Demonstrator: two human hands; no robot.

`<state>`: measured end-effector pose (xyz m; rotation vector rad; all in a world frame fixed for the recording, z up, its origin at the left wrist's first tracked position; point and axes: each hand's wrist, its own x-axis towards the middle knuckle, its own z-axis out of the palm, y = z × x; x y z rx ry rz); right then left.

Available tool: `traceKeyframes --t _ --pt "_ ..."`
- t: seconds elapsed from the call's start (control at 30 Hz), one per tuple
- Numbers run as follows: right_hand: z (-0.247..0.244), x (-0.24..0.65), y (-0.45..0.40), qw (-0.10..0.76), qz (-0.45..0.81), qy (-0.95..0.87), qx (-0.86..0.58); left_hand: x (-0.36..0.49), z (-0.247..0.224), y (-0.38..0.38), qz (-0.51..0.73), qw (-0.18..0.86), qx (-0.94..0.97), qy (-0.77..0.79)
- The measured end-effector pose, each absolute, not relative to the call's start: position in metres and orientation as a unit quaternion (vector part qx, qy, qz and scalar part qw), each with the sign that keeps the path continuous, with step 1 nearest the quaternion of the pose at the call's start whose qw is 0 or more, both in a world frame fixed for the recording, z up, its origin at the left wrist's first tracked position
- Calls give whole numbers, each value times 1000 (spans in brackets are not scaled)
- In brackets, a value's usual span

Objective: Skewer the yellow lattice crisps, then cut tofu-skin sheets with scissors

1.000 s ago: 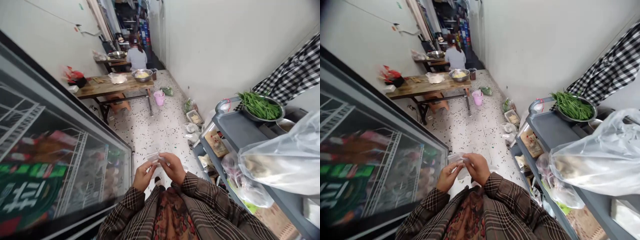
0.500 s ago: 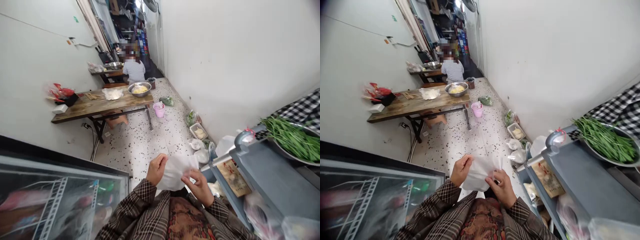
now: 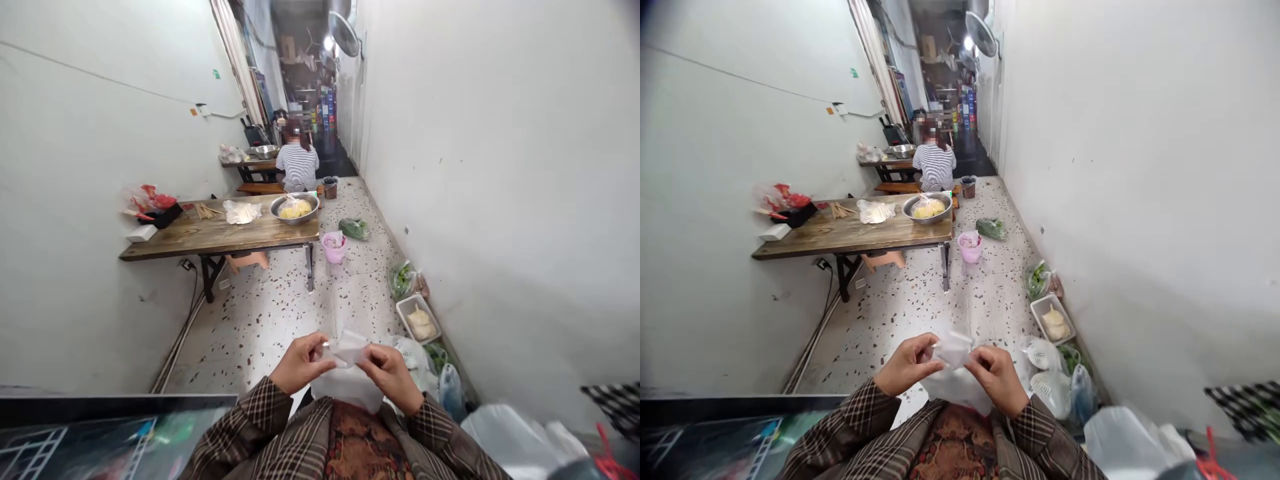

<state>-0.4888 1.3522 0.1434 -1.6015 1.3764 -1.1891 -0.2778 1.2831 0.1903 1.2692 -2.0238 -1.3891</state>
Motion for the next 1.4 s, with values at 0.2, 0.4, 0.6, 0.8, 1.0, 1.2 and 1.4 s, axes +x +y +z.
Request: traceKeyframes --t 0.2,0.4,0.6,0.8,1.0,1.2,1.4 --pt "143 -529 1240 347 -461 552 -602 -320 174 1150 -481 303 435 -698" --pt "166 -552 1099 240 -482 601 -591 -353 183 1000 -529 318 378 -690" --pt "177 -578 994 175 -486 608 -603 -383 191 899 -565 241 346 -710" --pt "173 -629 901 213 -483 549 -649 -420 187 824 -536 353 391 -660" --pt "177 -709 812 235 -474 465 -710 -504 180 770 -563 430 452 -542" --pt "193 -789 737 227 -455 406 -759 -591 197 723 -497 485 498 -519" --pt "274 -867 693 364 -475 280 -751 -627 197 664 -471 481 534 -511"
